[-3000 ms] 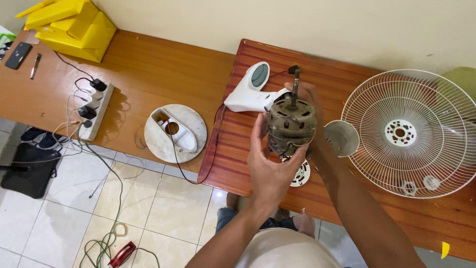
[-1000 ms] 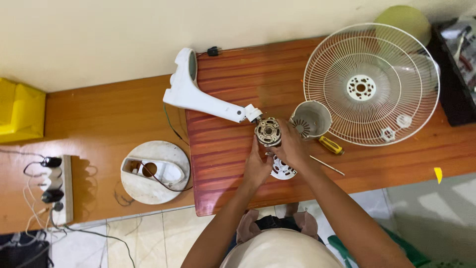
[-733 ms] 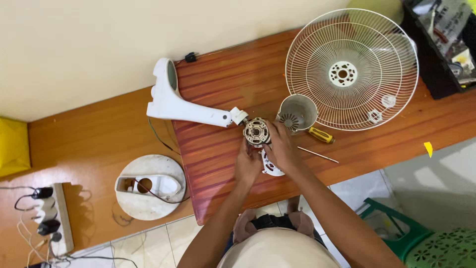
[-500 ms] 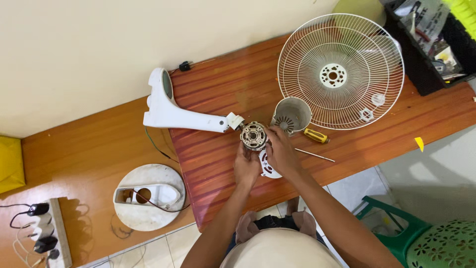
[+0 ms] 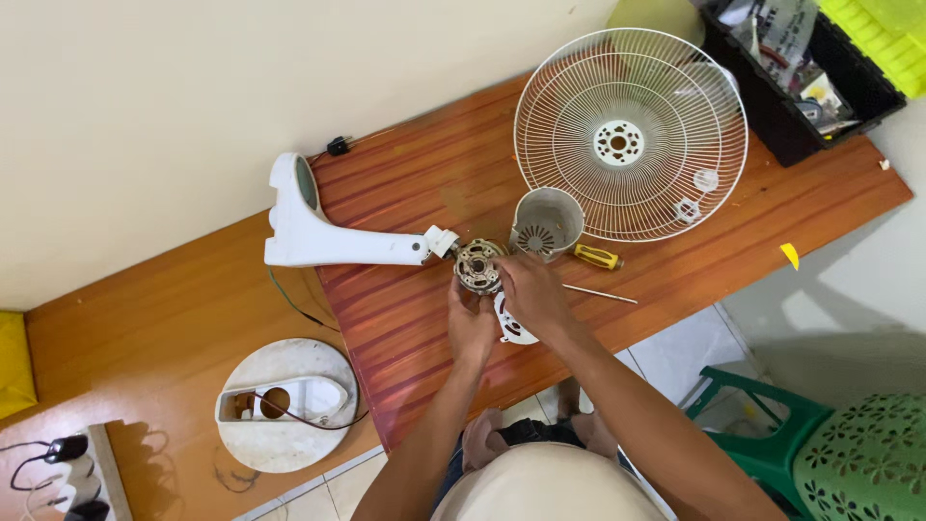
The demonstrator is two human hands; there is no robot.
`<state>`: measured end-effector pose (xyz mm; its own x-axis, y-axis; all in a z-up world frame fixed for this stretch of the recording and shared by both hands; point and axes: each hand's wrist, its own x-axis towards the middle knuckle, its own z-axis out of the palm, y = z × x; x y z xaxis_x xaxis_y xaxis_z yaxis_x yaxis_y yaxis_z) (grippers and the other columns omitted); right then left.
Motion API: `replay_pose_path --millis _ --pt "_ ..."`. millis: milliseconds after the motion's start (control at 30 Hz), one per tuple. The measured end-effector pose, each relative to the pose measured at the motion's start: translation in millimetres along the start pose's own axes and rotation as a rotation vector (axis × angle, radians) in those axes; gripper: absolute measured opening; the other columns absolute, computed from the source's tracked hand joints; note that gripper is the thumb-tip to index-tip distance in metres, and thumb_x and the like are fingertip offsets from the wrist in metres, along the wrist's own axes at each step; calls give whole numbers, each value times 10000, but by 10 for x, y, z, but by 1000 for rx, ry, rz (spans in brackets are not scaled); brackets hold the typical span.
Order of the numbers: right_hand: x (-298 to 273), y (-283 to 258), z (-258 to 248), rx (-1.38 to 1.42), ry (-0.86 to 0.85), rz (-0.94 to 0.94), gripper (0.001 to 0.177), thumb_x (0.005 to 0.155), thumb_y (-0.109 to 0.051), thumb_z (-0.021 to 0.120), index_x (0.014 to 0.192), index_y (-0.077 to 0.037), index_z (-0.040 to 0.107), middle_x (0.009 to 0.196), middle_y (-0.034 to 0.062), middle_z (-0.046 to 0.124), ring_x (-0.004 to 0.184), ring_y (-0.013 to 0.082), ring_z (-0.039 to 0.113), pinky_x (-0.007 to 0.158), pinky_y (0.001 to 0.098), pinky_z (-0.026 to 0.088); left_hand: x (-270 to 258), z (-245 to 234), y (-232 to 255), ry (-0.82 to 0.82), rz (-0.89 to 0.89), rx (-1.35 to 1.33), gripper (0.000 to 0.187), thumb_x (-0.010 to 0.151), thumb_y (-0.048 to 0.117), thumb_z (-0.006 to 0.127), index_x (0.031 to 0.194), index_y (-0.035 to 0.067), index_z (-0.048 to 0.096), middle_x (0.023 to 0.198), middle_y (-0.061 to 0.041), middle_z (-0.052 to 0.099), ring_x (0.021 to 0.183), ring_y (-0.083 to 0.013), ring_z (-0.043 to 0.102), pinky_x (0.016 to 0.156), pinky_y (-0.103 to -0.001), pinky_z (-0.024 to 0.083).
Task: The person uses a screwdriver to remove screws from the motor housing of a disassembled electric fan. They then detach the motor assembly from the fan neck and set the components on the table.
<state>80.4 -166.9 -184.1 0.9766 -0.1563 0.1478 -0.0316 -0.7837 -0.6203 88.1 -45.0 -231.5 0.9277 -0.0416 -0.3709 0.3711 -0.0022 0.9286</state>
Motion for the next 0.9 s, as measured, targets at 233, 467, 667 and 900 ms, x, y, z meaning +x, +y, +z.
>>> replay_pose_path --millis 233,467,667,900 --pt "-231 98 254 72 108 -177 403 840 28 615 1238 1 677 1387 225 573 1255 420 562 1056 476 469 166 -74 -296 -75 78 -44 696 901 -46 551 1549 24 307 1409 -167 596 1258 -265 635 989 -352 548" --pt "-74 514 -78 170 -34 -186 437 852 49 661 1278 -50 676 1399 180 615 1232 378 604 1022 454 489 451 -118 -450 -149 202 -172 606 913 -108 516 1489 -30 347 1428 -178 591 1286 -245 615 1072 -348 521" --pt "10 508 -473 200 30 126 286 908 -29 634 1170 -68 741 1091 144 745 901 283 743 809 377 577 260 -49 -51 -29 42 87 609 937 1 554 1516 7 364 1385 -177 646 1254 -237 639 1085 -344 480" --pt "-94 378 -117 217 52 -13 258 921 -21 651 1158 -67 740 1141 139 737 1008 313 731 863 392 580 125 20 93 18 80 81 659 925 97 597 1518 45 314 1472 -226 547 1355 -308 572 1125 -408 454"
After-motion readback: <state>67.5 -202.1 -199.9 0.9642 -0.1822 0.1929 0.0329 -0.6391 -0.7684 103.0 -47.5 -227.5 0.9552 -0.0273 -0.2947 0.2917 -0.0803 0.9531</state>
